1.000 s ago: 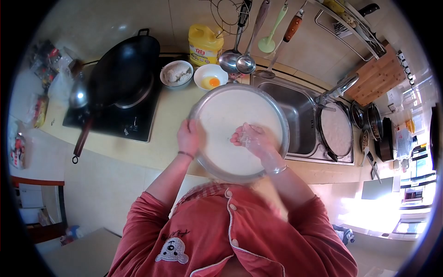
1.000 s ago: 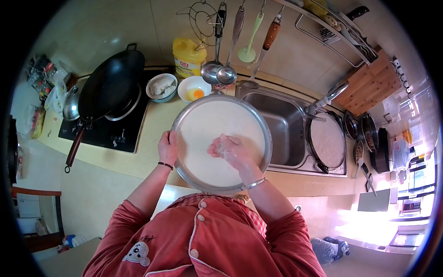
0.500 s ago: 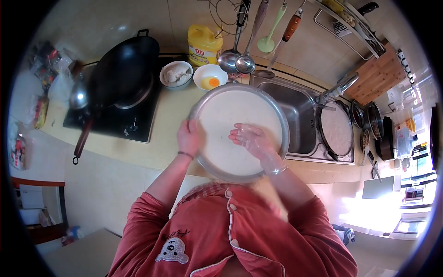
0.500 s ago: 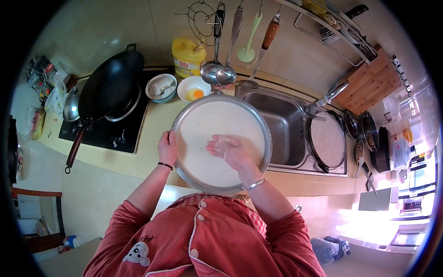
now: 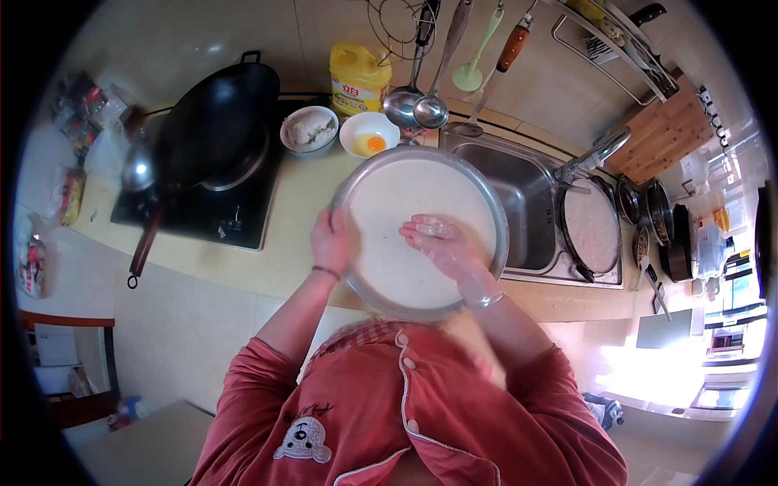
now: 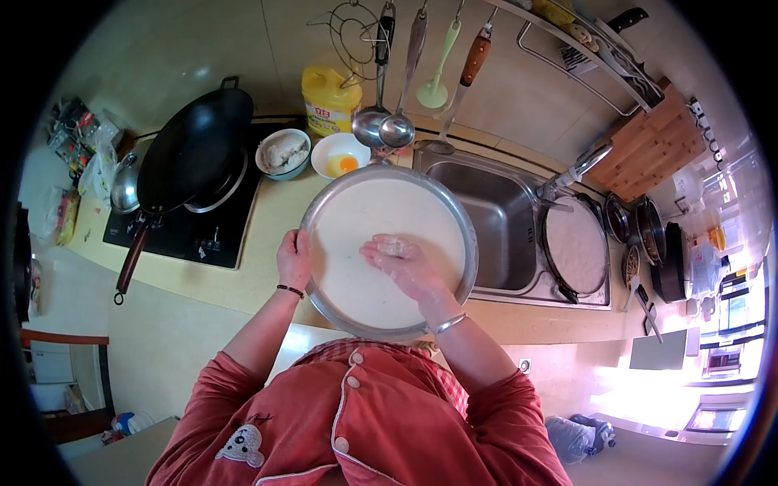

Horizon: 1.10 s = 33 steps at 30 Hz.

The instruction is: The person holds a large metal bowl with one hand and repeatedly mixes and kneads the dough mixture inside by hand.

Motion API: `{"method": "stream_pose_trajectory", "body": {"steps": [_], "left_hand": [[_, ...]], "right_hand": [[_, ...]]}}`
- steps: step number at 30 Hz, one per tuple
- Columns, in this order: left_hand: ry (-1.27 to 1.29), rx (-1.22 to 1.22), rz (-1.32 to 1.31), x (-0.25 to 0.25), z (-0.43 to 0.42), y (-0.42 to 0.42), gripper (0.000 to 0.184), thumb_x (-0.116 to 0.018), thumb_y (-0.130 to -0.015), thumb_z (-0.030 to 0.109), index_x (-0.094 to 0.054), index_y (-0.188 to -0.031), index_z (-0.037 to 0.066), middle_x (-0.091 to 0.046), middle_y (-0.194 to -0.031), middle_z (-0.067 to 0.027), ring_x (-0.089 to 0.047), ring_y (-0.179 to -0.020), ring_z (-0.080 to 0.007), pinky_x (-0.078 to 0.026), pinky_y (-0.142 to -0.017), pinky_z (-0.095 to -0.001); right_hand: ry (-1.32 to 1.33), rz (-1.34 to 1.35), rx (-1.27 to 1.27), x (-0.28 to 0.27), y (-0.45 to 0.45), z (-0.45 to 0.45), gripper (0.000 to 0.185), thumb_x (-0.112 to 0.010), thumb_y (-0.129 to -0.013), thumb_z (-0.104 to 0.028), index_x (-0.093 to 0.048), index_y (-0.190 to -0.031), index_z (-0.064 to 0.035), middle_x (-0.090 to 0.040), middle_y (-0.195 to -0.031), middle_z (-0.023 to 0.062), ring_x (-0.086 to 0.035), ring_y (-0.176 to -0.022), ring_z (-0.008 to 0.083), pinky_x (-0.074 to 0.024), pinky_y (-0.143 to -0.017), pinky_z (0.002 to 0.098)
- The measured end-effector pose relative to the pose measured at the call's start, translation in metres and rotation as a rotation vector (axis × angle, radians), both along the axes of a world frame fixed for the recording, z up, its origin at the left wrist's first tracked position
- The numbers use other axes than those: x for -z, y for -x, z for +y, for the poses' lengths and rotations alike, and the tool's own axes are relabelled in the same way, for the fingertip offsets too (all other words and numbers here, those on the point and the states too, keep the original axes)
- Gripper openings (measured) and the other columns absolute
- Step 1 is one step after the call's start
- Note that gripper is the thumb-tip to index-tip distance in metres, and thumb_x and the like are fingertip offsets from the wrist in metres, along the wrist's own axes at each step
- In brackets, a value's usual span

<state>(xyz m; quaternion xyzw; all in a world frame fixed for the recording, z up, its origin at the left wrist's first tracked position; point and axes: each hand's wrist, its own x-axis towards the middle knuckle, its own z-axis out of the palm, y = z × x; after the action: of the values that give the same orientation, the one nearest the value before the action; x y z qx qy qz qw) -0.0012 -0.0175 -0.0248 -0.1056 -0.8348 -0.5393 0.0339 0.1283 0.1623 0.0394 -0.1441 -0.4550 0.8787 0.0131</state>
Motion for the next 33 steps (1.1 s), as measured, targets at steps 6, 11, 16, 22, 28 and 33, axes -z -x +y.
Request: {"method": "stream_pose_trajectory", "body": {"steps": [6, 11, 16, 22, 28, 33], "left_hand": [[-0.004, -0.002, -0.009, -0.001, 0.0, 0.0, 0.03, -0.045, -0.088, 0.028, -0.056, -0.088, -0.001, -0.057, -0.068, -0.0132, -0.055, -0.063, -0.0236, -0.043, -0.059, -0.0331], [-0.021, 0.004, -0.023, -0.002, 0.0, 0.0, 0.03, -0.045, -0.088, 0.027, -0.056, -0.088, -0.001, -0.056, -0.068, -0.0133, -0.055, -0.062, -0.0234, -0.043, -0.059, -0.0331], [-0.035, 0.008, -0.027, -0.005, 0.0, -0.002, 0.031, -0.045, -0.088, 0.028, -0.056, -0.088, -0.001, -0.056, -0.067, -0.0116, -0.054, -0.062, -0.0212, -0.043, -0.059, -0.0322], [-0.04, 0.009, -0.028, -0.005, 0.0, -0.002, 0.031, -0.045, -0.088, 0.028, -0.056, -0.088, -0.001, -0.056, -0.067, -0.0115, -0.054, -0.061, -0.0213, -0.043, -0.059, -0.0324], [-0.007, -0.001, -0.013, -0.002, 0.0, -0.001, 0.031, -0.045, -0.088, 0.029, -0.056, -0.087, 0.0, -0.056, -0.068, -0.0133, -0.054, -0.062, -0.0232, -0.043, -0.06, -0.0331], [-0.013, -0.003, -0.018, -0.003, 0.0, -0.001, 0.03, -0.045, -0.088, 0.028, -0.056, -0.088, 0.0, -0.057, -0.07, -0.0132, -0.055, -0.064, -0.023, -0.043, -0.06, -0.0328]], "right_hand": [[0.13, -0.078, 0.041, 0.001, 0.0, 0.004, 0.038, -0.055, -0.081, 0.001, -0.04, -0.115, 0.0093, -0.051, -0.109, 0.0205, -0.052, -0.104, 0.0285, -0.0438, -0.091, 0.0357], [0.172, 0.013, 0.086, 0.001, -0.002, 0.0, 0.039, -0.054, -0.081, 0.001, -0.039, -0.116, 0.0099, -0.049, -0.113, 0.0204, -0.049, -0.108, 0.0288, -0.0407, -0.095, 0.0351], [-0.009, 0.015, 0.096, 0.001, 0.0, -0.004, 0.039, -0.052, -0.081, 0.004, -0.038, -0.117, 0.01, -0.047, -0.116, 0.0205, -0.046, -0.112, 0.0297, -0.0388, -0.097, 0.0347], [0.129, 0.024, 0.097, 0.006, -0.003, 0.004, 0.035, -0.05, -0.085, -0.003, -0.039, -0.116, 0.008, -0.05, -0.112, 0.0203, -0.049, -0.108, 0.0286, -0.0416, -0.092, 0.0334], [0.214, -0.039, 0.052, 0.008, -0.002, 0.006, 0.042, -0.043, -0.09, -0.029, -0.042, -0.114, 0.0059, -0.052, -0.109, 0.0214, -0.052, -0.103, 0.0307, -0.0424, -0.089, 0.037], [0.385, -0.034, 0.011, 0.007, -0.002, 0.006, 0.058, -0.033, -0.091, -0.044, -0.041, -0.115, 0.0069, -0.049, -0.113, 0.0241, -0.049, -0.106, 0.0339, -0.0383, -0.094, 0.0419]]}}
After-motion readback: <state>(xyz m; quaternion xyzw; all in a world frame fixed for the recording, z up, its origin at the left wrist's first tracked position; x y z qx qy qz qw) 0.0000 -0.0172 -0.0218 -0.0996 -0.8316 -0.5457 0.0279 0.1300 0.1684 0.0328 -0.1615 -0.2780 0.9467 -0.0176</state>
